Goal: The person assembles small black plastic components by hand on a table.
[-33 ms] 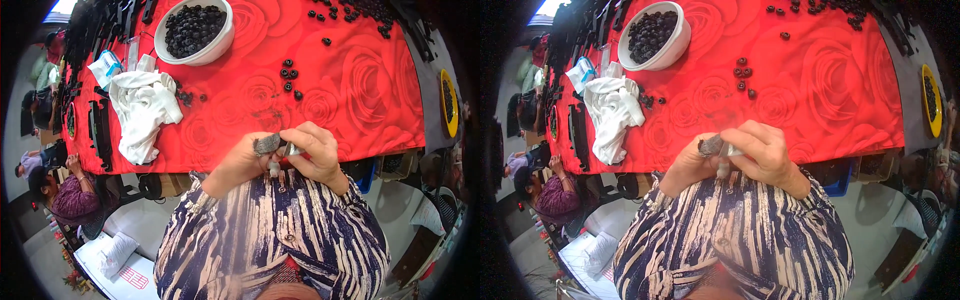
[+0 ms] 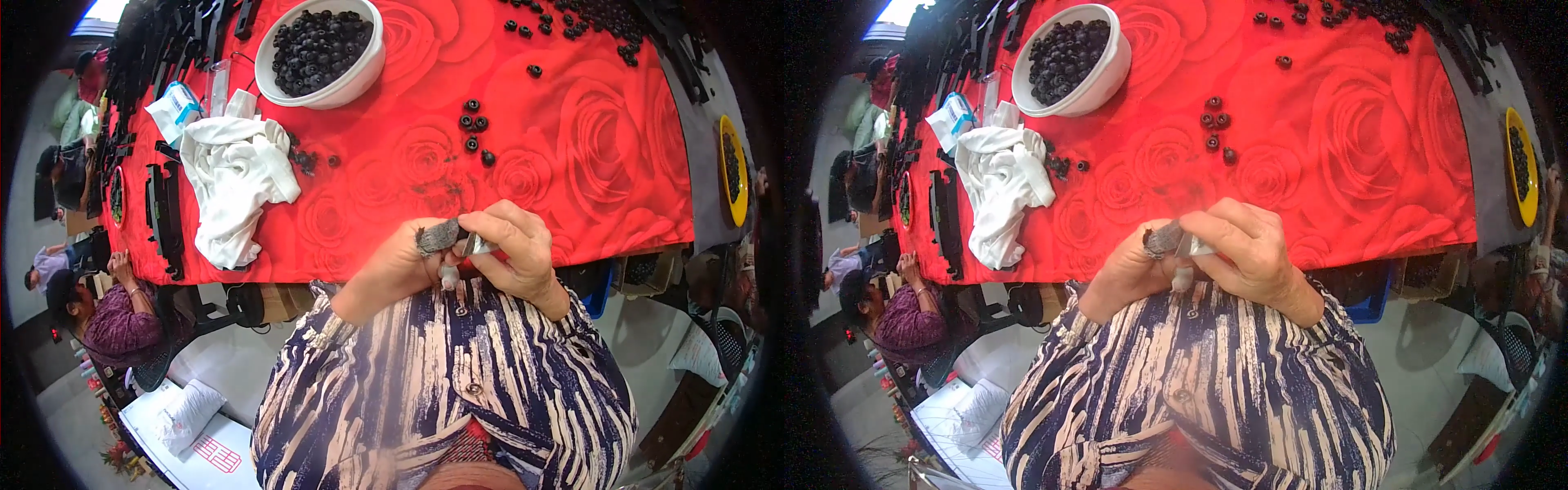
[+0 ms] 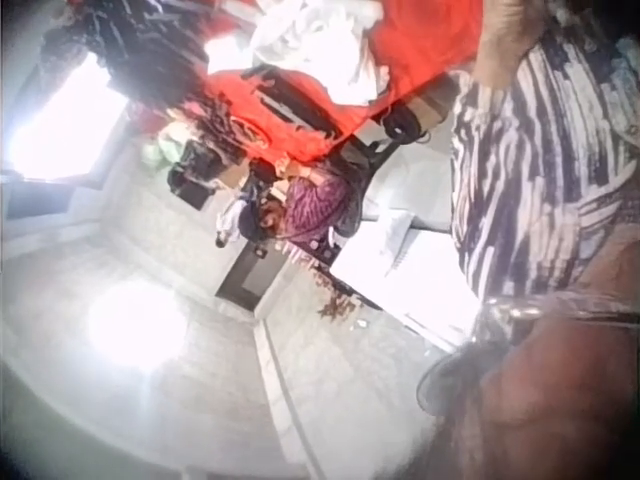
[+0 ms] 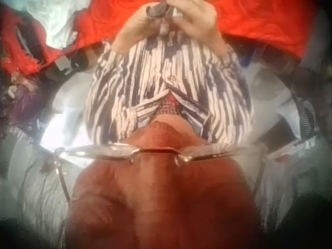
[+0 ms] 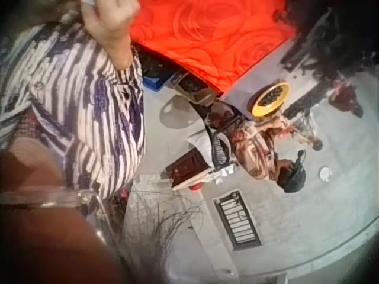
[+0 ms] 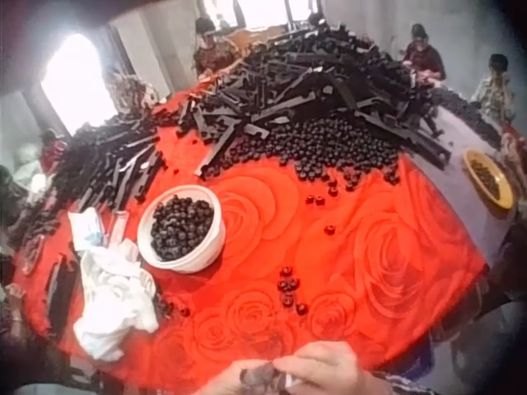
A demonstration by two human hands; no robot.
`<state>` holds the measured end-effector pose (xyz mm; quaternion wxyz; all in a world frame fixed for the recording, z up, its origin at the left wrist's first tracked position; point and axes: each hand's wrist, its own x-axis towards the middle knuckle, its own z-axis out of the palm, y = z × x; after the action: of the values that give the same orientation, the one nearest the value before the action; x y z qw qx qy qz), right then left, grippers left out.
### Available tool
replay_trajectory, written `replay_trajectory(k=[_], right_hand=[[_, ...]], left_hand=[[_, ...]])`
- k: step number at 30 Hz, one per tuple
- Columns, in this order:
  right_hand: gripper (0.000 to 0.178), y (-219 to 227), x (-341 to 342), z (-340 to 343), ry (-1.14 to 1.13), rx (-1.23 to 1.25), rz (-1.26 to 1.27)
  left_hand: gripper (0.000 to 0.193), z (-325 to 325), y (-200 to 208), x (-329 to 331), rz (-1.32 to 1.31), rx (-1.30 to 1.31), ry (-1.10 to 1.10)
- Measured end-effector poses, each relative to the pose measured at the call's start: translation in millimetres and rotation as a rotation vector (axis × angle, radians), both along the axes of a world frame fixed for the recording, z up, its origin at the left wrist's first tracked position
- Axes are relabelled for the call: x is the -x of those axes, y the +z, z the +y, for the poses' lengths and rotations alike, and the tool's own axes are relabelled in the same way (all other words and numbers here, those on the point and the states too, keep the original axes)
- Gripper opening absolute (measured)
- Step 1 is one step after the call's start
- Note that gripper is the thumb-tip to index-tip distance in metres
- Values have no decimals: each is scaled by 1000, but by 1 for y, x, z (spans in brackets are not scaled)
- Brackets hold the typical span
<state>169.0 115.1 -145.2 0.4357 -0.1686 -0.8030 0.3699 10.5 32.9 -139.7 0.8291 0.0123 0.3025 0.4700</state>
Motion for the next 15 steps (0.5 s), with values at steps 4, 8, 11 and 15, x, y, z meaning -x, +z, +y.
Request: replay_trajectory(k=[4,8,11,15], right_hand=[[29,5,4,-2,6,33,47],[26,12,3,-6,-18,126,4],[25,10,3,-7,-7,95,23],[25,13,4,-9,-30,50,35]], left_hand=[[16,-3,-4,0,2,-46,54],[12,-3,-12,0,41,-15,72],[16,-5,-13,2,-26,-121,40],[16,-7,-8,2,57,-143,74]])
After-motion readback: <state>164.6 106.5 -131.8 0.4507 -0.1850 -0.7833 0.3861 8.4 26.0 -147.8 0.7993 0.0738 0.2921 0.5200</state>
